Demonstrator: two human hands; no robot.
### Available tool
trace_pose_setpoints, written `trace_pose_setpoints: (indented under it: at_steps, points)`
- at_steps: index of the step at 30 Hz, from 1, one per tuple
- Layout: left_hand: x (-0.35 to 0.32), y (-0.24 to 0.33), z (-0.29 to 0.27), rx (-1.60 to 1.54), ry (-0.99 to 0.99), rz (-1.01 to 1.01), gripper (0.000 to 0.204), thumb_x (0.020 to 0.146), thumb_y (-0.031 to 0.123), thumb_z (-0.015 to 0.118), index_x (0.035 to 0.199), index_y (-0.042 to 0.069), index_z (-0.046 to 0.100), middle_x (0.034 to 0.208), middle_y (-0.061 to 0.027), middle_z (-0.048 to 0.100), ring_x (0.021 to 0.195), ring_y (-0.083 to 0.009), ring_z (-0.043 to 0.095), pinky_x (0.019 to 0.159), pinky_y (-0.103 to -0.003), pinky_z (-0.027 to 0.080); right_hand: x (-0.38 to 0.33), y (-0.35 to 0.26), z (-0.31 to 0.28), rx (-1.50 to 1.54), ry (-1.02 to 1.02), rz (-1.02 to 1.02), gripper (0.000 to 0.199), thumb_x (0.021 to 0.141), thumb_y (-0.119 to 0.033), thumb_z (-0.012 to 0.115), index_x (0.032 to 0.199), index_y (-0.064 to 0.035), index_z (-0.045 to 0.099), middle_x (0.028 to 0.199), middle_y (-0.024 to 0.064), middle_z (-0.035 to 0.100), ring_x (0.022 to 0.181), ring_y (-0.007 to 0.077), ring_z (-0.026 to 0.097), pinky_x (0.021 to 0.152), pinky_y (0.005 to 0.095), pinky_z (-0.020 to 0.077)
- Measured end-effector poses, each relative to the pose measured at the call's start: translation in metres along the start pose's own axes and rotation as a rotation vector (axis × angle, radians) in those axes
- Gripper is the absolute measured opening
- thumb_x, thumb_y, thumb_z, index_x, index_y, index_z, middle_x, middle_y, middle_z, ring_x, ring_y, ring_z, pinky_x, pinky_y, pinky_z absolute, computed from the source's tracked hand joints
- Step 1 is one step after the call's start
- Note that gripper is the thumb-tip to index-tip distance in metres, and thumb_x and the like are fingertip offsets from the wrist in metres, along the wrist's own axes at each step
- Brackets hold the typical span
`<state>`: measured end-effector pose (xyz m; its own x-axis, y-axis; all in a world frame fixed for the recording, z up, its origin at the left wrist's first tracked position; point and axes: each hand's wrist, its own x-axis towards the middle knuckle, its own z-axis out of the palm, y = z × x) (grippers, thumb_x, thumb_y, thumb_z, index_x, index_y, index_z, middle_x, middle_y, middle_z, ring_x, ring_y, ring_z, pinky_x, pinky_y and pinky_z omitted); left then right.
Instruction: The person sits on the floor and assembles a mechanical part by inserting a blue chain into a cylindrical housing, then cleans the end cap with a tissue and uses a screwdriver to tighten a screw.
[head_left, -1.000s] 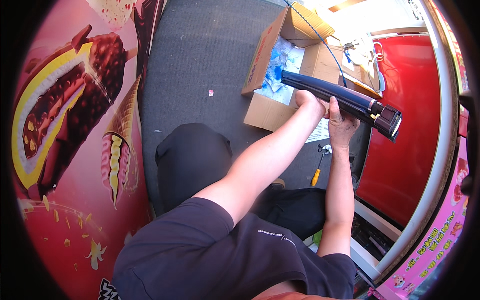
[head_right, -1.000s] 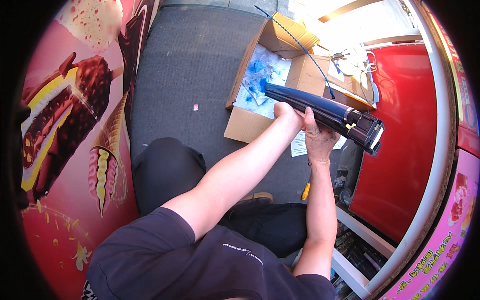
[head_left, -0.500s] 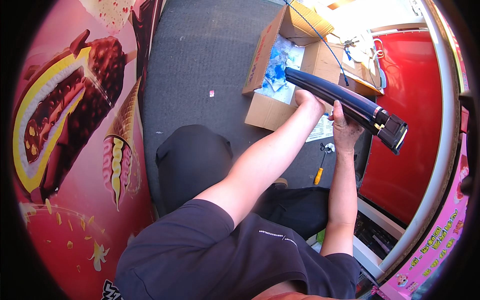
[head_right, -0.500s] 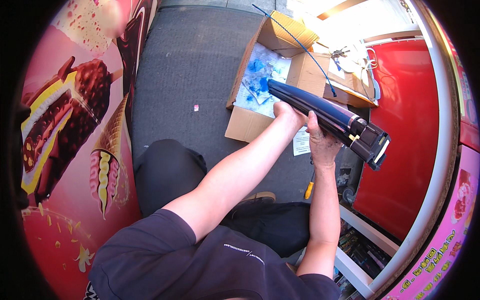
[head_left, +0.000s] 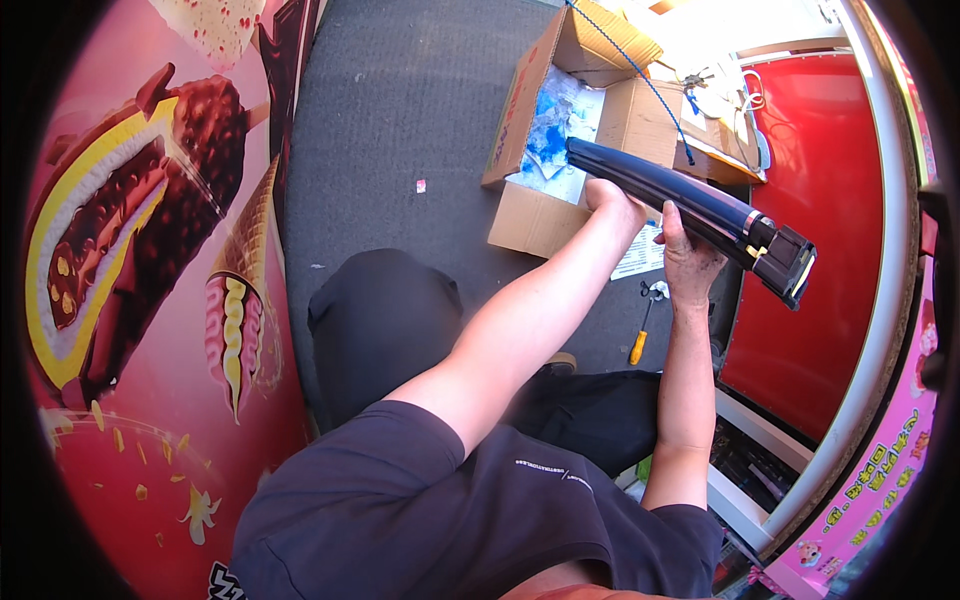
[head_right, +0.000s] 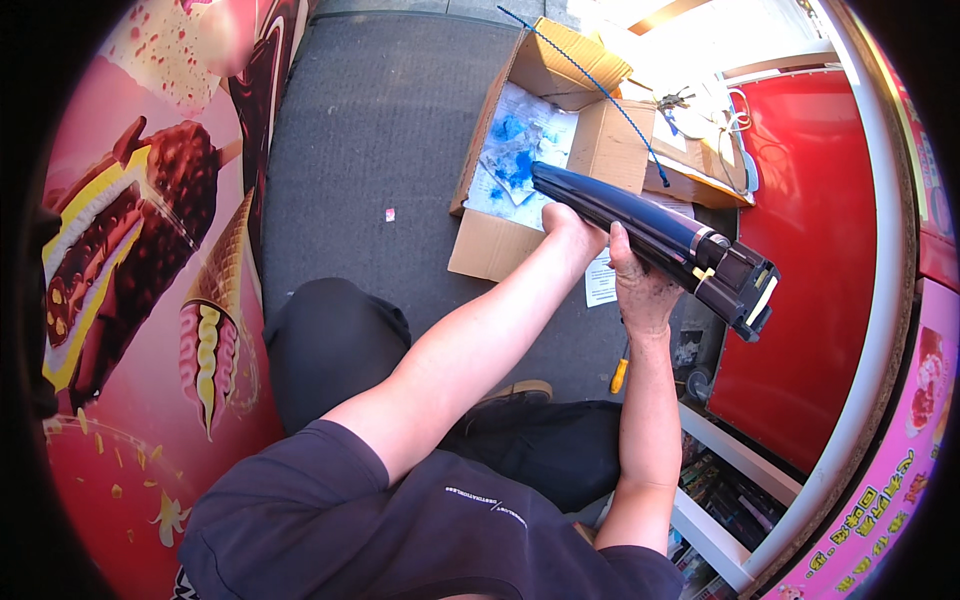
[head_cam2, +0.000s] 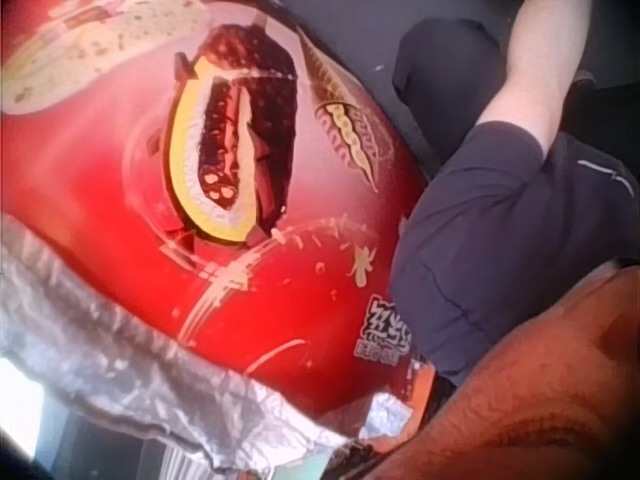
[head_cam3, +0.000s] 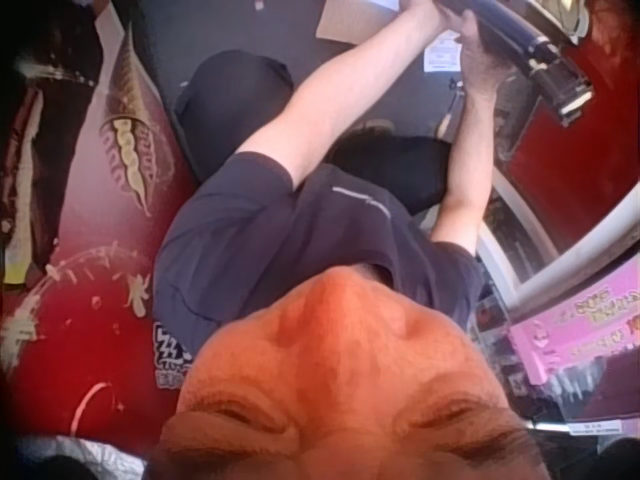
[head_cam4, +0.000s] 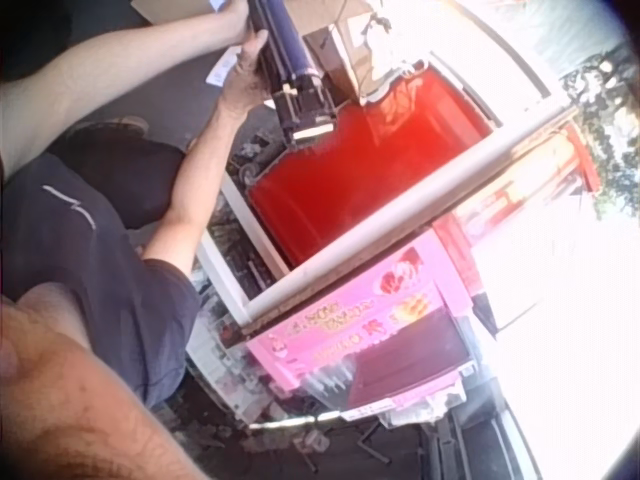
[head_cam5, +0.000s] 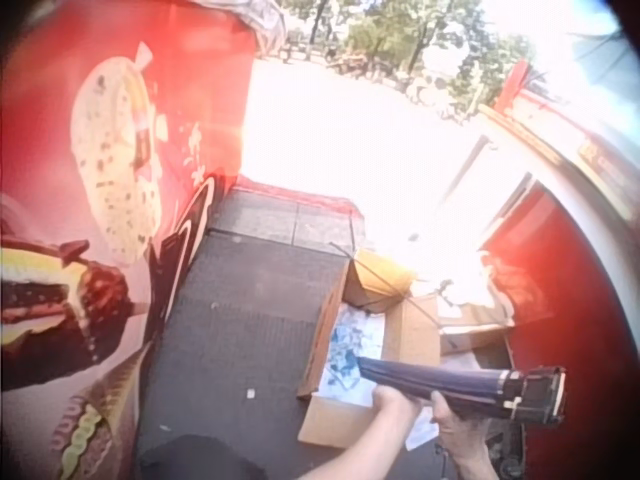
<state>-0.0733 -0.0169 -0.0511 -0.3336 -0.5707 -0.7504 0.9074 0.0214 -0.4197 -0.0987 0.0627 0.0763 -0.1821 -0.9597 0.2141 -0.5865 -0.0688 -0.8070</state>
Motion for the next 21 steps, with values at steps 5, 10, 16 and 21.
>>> trace_pose_setpoints:
  at_steps: [5, 10, 16, 21]
  points:
    - [-0.001, 0.002, -0.008, 0.096, 0.045, 0.026, 0.053, 0.101, 0.034, 0.021, 0.121, 0.000, 0.058, 0.113, -0.0157, 0.065, 0.102, -0.0292, 0.065, 0.092, -0.043, 0.055, -0.002, 0.000, -0.007, 0.014, -0.006, -0.045, 0.049, 0.082, -0.024, 0.083, 0.117, -0.0026, 0.056, 0.104, 0.0086, 0.063, 0.093, 0.0189, 0.065, 0.089, 0.0322, 0.0552]
    - [-0.003, 0.005, -0.022, 0.263, 0.192, 0.004, 0.052, 0.100, 0.038, 0.023, 0.102, 0.003, 0.061, 0.094, -0.0132, 0.068, 0.088, -0.0241, 0.066, 0.074, -0.041, 0.056, -0.005, -0.003, -0.011, 0.013, -0.013, -0.047, 0.045, 0.081, -0.019, 0.083, 0.115, -0.0021, 0.058, 0.105, 0.0092, 0.065, 0.093, 0.0184, 0.065, 0.087, 0.0321, 0.0554]
    - [-0.004, 0.019, -0.068, 0.828, 0.297, 0.302, 0.053, 0.102, 0.048, 0.031, 0.080, 0.007, 0.058, 0.058, -0.0068, 0.055, 0.044, -0.0200, 0.053, 0.043, -0.034, 0.044, -0.003, -0.002, 0.002, 0.087, -0.064, -0.003, 0.038, 0.081, -0.019, 0.084, 0.108, -0.0017, 0.064, 0.099, 0.0075, 0.067, 0.086, 0.0160, 0.065, 0.081, 0.0290, 0.0552]
    - [0.003, 0.031, -0.105, 1.192, 0.405, 0.516, 0.058, 0.098, 0.048, 0.042, 0.064, 0.003, 0.056, 0.054, -0.0088, 0.053, 0.042, -0.0225, 0.052, 0.044, -0.037, 0.041, 0.000, 0.013, 0.013, 0.151, -0.118, 0.037, 0.027, 0.081, -0.019, 0.084, 0.096, -0.0032, 0.068, 0.094, 0.0042, 0.069, 0.082, 0.0130, 0.065, 0.077, 0.0281, 0.0543]
